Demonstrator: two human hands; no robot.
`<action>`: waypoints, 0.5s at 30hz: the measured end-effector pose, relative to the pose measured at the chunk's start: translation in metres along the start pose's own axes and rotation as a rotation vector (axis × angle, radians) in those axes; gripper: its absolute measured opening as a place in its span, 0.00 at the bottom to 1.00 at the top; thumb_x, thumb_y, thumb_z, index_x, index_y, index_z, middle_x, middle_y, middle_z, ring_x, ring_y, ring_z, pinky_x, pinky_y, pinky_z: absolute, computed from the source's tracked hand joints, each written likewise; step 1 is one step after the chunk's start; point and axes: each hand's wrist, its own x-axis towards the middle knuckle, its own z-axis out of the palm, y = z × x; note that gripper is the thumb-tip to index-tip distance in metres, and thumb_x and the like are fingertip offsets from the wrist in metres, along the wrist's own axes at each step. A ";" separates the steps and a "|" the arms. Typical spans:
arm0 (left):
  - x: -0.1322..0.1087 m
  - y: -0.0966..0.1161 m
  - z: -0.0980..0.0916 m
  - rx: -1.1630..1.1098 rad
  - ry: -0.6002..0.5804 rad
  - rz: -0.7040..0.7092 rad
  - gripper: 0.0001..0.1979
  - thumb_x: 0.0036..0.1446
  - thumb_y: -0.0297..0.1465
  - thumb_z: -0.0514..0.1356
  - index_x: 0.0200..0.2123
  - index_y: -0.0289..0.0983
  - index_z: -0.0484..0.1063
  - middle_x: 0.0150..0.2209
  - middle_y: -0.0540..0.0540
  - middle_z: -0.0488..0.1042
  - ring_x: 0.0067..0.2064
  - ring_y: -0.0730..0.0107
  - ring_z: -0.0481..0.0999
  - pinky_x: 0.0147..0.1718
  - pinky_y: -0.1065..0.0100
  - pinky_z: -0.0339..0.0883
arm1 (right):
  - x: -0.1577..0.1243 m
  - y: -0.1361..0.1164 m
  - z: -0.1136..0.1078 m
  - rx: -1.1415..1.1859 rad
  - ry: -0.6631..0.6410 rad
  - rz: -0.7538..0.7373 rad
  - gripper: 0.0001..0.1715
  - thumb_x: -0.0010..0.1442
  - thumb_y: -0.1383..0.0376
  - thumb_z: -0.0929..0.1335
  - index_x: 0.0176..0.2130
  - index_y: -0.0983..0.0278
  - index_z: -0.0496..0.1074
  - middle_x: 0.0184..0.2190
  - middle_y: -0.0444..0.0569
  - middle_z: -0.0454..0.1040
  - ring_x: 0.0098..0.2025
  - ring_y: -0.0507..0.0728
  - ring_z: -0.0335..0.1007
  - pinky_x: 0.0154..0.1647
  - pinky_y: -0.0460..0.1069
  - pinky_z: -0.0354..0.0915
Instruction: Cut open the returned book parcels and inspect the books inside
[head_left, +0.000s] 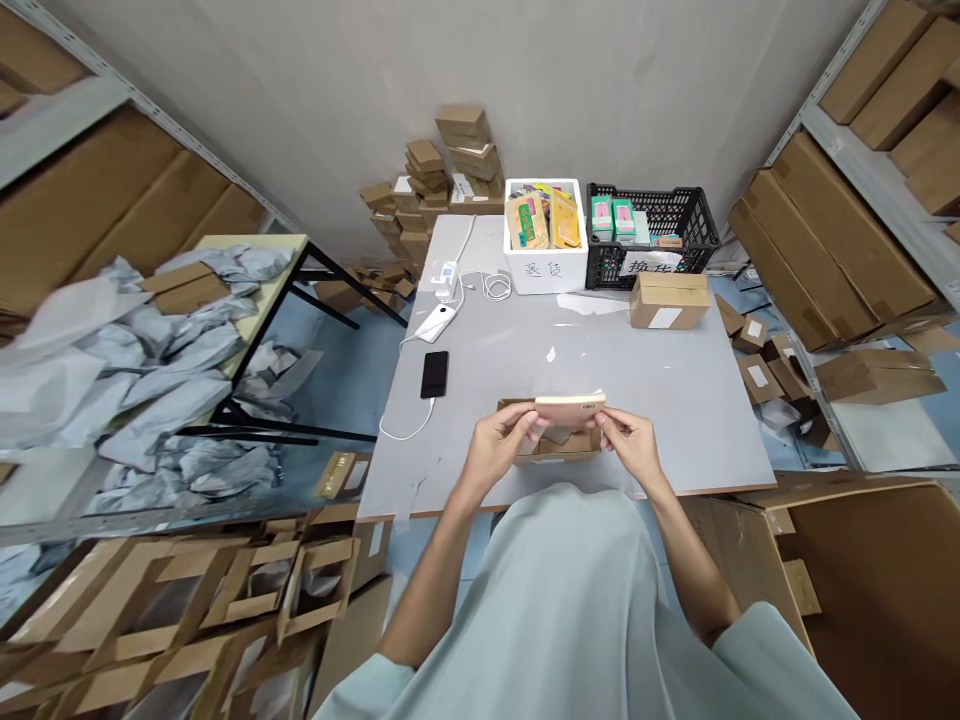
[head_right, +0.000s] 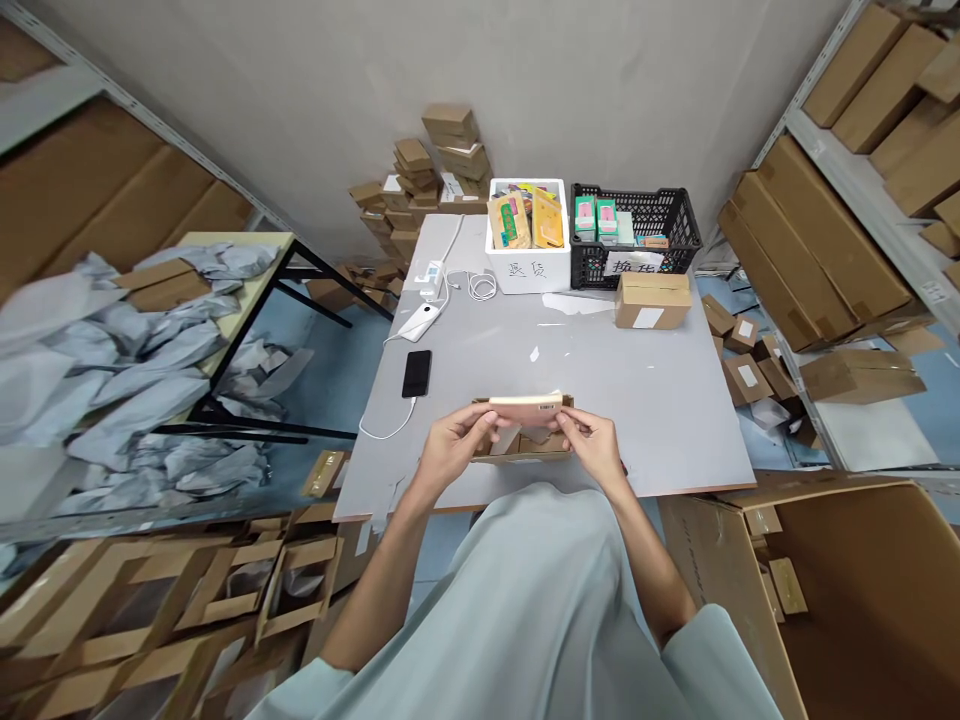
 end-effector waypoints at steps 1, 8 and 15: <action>0.000 -0.001 0.000 0.004 -0.002 0.004 0.30 0.68 0.59 0.67 0.49 0.37 0.87 0.36 0.41 0.88 0.29 0.67 0.80 0.29 0.67 0.74 | 0.000 0.002 0.000 -0.010 0.003 -0.011 0.35 0.65 0.36 0.77 0.48 0.63 0.91 0.27 0.48 0.84 0.22 0.53 0.69 0.24 0.49 0.69; -0.001 -0.017 0.002 0.016 -0.053 -0.002 0.29 0.66 0.53 0.71 0.61 0.39 0.84 0.56 0.35 0.88 0.42 0.61 0.88 0.41 0.63 0.83 | 0.007 0.022 0.006 0.057 -0.005 -0.001 0.39 0.64 0.43 0.79 0.63 0.64 0.85 0.33 0.48 0.86 0.25 0.54 0.73 0.29 0.50 0.75; -0.001 -0.043 0.006 -0.064 -0.056 -0.137 0.44 0.63 0.58 0.72 0.75 0.43 0.72 0.72 0.27 0.75 0.42 0.64 0.87 0.49 0.58 0.84 | 0.019 0.047 0.012 0.288 -0.072 0.128 0.47 0.56 0.44 0.83 0.68 0.57 0.79 0.50 0.55 0.88 0.28 0.54 0.80 0.31 0.51 0.80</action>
